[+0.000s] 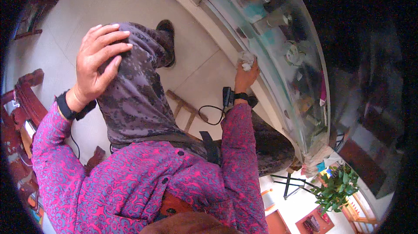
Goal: The person wipes the glass top and side panels of a curved display cabinet using a white cloth. They move along the cabinet, cleaning different sections of the glass surface and the frame.
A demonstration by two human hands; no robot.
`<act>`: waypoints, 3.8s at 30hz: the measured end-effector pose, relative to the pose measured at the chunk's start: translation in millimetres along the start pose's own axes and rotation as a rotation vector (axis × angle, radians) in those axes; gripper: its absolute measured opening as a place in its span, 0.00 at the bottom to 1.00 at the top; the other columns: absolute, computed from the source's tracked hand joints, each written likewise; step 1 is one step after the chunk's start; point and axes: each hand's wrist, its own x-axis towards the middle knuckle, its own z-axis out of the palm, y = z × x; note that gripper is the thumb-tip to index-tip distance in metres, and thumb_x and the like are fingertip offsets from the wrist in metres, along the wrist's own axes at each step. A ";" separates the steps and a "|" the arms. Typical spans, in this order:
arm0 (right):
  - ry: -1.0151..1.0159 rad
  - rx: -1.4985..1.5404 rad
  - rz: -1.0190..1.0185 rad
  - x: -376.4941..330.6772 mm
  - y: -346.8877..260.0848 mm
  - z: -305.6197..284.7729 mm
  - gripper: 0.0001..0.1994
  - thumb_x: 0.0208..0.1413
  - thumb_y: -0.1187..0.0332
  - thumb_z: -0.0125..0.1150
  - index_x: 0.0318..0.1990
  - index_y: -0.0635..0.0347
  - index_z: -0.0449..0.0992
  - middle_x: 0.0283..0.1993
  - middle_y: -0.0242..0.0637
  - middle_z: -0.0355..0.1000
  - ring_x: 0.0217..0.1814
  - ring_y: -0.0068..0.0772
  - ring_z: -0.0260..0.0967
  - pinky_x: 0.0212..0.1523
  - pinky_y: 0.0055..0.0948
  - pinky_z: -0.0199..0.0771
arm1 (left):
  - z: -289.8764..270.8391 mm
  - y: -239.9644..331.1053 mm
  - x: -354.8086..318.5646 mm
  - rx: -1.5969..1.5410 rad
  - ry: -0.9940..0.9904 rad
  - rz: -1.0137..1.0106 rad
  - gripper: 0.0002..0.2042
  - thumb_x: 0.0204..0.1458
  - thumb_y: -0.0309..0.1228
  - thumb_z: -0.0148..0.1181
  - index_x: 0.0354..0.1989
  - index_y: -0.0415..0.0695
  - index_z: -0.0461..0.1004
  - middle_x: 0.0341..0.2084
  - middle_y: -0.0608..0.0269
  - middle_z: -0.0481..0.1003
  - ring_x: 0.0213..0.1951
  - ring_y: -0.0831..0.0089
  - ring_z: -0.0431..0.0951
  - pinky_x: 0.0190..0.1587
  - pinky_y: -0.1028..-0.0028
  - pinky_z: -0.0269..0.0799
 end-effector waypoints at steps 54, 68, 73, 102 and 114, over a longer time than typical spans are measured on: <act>-0.263 -0.088 -0.331 59.7 -149.0 113.7 0.35 0.43 0.57 0.77 0.63 0.43 0.74 0.61 0.48 0.71 0.62 0.59 0.67 0.59 0.51 0.72 | 3.1 1.0 -24.3 0.013 0.004 0.031 0.17 0.49 0.35 0.57 0.47 0.46 0.84 0.56 0.52 0.77 0.65 0.42 0.68 0.71 0.42 0.51; -0.110 -0.275 -0.066 6.6 1.5 -2.4 0.39 0.43 0.65 0.78 0.66 0.55 0.70 0.60 0.55 0.71 0.62 0.60 0.66 0.64 0.53 0.66 | 2.4 5.0 -26.5 0.041 0.027 0.003 0.18 0.47 0.33 0.59 0.47 0.47 0.83 0.56 0.53 0.77 0.65 0.44 0.68 0.71 0.44 0.51; -0.207 -0.215 -0.103 15.5 -58.3 53.1 0.40 0.42 0.65 0.79 0.67 0.53 0.69 0.65 0.50 0.69 0.66 0.59 0.64 0.68 0.53 0.62 | 2.4 3.3 -27.0 0.036 0.021 0.006 0.17 0.48 0.34 0.58 0.47 0.47 0.84 0.56 0.54 0.77 0.65 0.44 0.68 0.71 0.44 0.51; -0.504 -0.136 -0.336 129.1 -153.1 139.2 0.31 0.47 0.45 0.71 0.54 0.58 0.79 0.54 0.47 0.79 0.55 0.56 0.76 0.55 0.46 0.74 | -1.0 2.2 -27.3 0.008 -0.012 0.003 0.17 0.48 0.35 0.59 0.46 0.48 0.84 0.55 0.54 0.78 0.64 0.43 0.69 0.71 0.42 0.51; -0.283 -0.437 -0.334 34.9 -62.8 73.0 0.38 0.44 0.53 0.76 0.64 0.55 0.73 0.56 0.53 0.74 0.59 0.58 0.73 0.58 0.49 0.74 | 5.4 2.1 -26.3 0.041 0.077 -0.024 0.17 0.47 0.32 0.59 0.46 0.47 0.84 0.56 0.55 0.78 0.65 0.47 0.69 0.71 0.46 0.53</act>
